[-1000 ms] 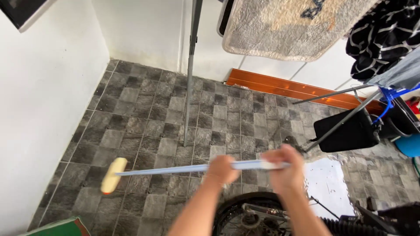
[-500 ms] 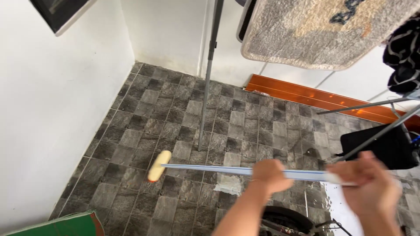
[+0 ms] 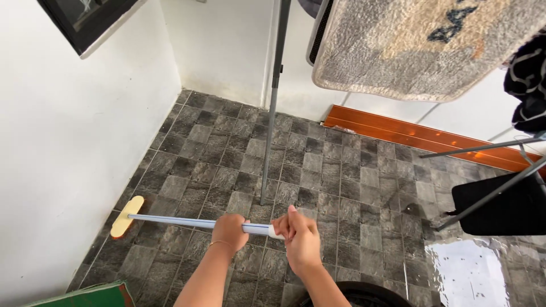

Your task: Scrubbing the floor with a brush and water taken from an inflatable pool.

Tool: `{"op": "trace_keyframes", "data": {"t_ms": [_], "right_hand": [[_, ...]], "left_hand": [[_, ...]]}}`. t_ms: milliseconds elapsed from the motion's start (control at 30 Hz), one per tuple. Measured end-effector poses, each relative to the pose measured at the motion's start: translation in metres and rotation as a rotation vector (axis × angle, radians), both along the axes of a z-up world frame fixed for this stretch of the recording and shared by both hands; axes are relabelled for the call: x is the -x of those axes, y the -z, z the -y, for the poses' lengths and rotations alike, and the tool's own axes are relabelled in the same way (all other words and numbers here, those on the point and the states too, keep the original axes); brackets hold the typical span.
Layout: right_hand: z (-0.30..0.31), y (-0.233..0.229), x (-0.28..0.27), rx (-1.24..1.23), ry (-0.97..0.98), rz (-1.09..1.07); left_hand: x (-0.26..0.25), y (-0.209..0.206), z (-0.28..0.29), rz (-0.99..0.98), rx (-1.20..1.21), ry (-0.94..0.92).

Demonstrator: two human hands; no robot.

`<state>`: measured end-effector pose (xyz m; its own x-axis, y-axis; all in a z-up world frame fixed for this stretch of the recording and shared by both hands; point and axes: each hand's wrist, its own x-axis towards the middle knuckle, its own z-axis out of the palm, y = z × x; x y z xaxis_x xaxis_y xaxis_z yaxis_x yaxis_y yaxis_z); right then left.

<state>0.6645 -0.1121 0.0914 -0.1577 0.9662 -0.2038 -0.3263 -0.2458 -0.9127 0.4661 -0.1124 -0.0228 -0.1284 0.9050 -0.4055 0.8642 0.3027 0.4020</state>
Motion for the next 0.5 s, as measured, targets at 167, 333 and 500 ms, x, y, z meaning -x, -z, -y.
{"op": "trace_keyframes", "data": {"t_ms": [167, 333, 500], "right_hand": [[-0.02, -0.088, -0.076, 0.122, 0.278, 0.091], [-0.035, -0.165, -0.235, -0.255, 0.422, 0.043], [-0.029, -0.197, -0.234, -0.316, 0.537, 0.197]], "left_hand": [[-0.101, -0.05, -0.019, 0.303, -0.132, 0.008], [-0.265, -0.152, -0.04, 0.557, -0.243, 0.28], [-0.3, -0.17, -0.036, 0.57, -0.378, 0.227]]}}
